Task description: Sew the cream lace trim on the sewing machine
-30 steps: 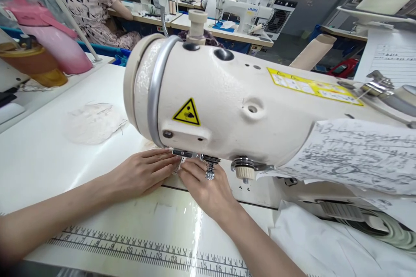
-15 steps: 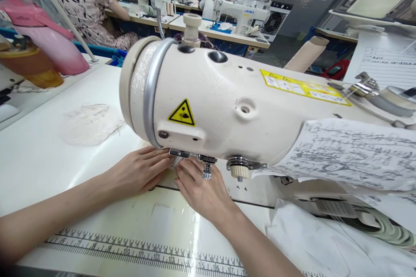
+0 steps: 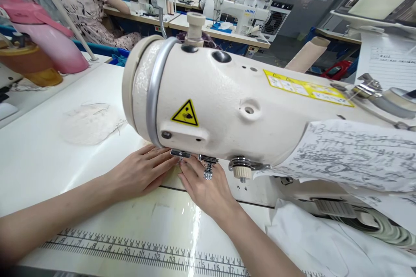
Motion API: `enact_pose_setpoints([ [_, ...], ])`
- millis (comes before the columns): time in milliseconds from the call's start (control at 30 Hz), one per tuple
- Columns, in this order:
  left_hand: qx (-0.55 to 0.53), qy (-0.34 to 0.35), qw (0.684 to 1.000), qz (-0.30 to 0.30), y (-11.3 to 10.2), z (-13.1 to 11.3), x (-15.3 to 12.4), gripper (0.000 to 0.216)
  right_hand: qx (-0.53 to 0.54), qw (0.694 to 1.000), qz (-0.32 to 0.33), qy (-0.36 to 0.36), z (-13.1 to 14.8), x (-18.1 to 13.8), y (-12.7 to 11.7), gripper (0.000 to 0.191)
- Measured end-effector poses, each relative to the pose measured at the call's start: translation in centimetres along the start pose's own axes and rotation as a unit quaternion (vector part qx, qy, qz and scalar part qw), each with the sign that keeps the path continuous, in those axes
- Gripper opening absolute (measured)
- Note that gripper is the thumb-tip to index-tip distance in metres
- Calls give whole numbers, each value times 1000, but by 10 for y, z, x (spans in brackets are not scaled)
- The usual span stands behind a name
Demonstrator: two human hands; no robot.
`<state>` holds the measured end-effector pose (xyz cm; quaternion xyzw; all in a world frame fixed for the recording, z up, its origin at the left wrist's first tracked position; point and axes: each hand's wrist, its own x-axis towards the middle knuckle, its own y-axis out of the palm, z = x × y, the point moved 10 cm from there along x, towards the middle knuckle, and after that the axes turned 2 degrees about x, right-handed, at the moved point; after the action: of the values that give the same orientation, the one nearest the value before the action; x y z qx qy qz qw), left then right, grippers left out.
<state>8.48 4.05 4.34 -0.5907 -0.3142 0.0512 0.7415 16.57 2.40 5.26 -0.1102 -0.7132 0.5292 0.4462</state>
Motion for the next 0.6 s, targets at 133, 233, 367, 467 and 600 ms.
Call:
enact_pose_setpoints([
  [133,6,4,1000,-7,-1,0,0,35,-38,999,1,11,-3,-2,1,23],
  [233,2,11,1000,-9,-1,-2,1,35,-65,998,2,22,-6,-4,3,26],
  [367,7,13,1000,-10,-2,-2,1,34,-72,997,-10,15,-7,-6,4,29],
  [467,6,10,1000,-7,-1,-2,1,35,-87,996,-17,21,-10,-7,5,30],
  [600,4,-1,1000,4,3,0,1,37,-123,992,-6,35,-12,-8,6,32],
])
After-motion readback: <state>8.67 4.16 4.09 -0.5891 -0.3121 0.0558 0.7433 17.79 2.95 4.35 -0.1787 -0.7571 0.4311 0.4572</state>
